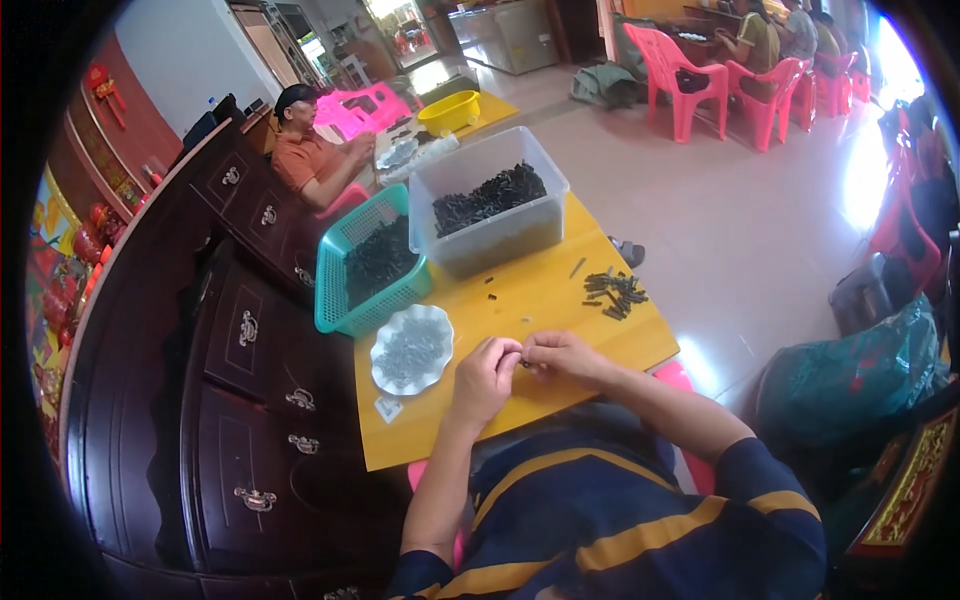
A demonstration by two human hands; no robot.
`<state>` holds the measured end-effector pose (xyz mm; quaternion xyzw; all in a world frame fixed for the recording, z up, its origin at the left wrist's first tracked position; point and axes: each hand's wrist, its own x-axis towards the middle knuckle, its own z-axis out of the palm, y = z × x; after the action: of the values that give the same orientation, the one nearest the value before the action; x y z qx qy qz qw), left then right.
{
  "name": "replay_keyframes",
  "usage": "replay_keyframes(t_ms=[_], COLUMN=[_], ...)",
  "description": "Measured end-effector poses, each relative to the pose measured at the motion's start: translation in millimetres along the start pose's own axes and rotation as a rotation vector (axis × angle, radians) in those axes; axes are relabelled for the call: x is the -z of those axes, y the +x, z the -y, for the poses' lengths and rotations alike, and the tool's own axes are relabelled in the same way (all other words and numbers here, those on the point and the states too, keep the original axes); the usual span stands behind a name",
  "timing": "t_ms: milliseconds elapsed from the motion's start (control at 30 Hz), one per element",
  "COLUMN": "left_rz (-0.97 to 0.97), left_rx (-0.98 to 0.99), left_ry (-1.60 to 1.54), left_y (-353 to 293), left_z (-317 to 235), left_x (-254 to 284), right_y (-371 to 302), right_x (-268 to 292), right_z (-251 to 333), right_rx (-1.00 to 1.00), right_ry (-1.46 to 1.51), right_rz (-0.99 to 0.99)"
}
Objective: The person assembles small plastic components by hand, inserting pins and screws into the pieces taken from containers on the table.
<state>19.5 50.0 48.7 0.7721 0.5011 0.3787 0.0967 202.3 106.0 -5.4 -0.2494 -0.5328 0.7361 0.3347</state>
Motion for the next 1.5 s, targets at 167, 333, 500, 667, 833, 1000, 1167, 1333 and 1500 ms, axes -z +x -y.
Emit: replay_keyframes(t_ms=[167,333,500,667,833,1000,1167,1333,1500], left_rz=[-0.056,-0.027,-0.034,-0.102,-0.107,-0.128,-0.126,-0.138,0.01], left_rx=[0.092,0.14,0.152,0.213,0.229,0.179,0.15,0.098,0.349], left_ry=[-0.193,-0.19,-0.143,-0.214,-0.248,-0.229,-0.174,-0.09,-0.48], left_y=[-3.5,-3.7,-7.1,-8.4,-7.8,-5.6,-3.8,-2.5,-1.7], left_z=[2.6,0.9,3.3,5.1,0.5,-1.8,-1.4,-3.2,13.2], left_x=[-5.0,-4.5,-7.9,-7.4,-3.9,-5.5,-4.9,-5.1,-2.5], right_y=[0.8,0.4,-2.5,-3.3,-1.5,2.1,2.5,2.1,0.6], right_x=[0.3,-0.5,-5.1,-9.3,-6.6,-0.1,-2.3,-2.4,-0.3], right_z=[-4.9,-8.9,-5.0,-1.7,1.1,-6.7,-4.9,-5.2,-3.8], right_rx=[0.022,0.09,0.122,0.167,0.124,0.146,0.153,0.158,0.132], right_ry=[0.059,-0.026,-0.246,-0.232,0.034,0.124,0.138,0.11,0.119], right_rz=[-0.006,-0.022,-0.093,-0.136,-0.113,-0.055,-0.035,-0.045,-0.024])
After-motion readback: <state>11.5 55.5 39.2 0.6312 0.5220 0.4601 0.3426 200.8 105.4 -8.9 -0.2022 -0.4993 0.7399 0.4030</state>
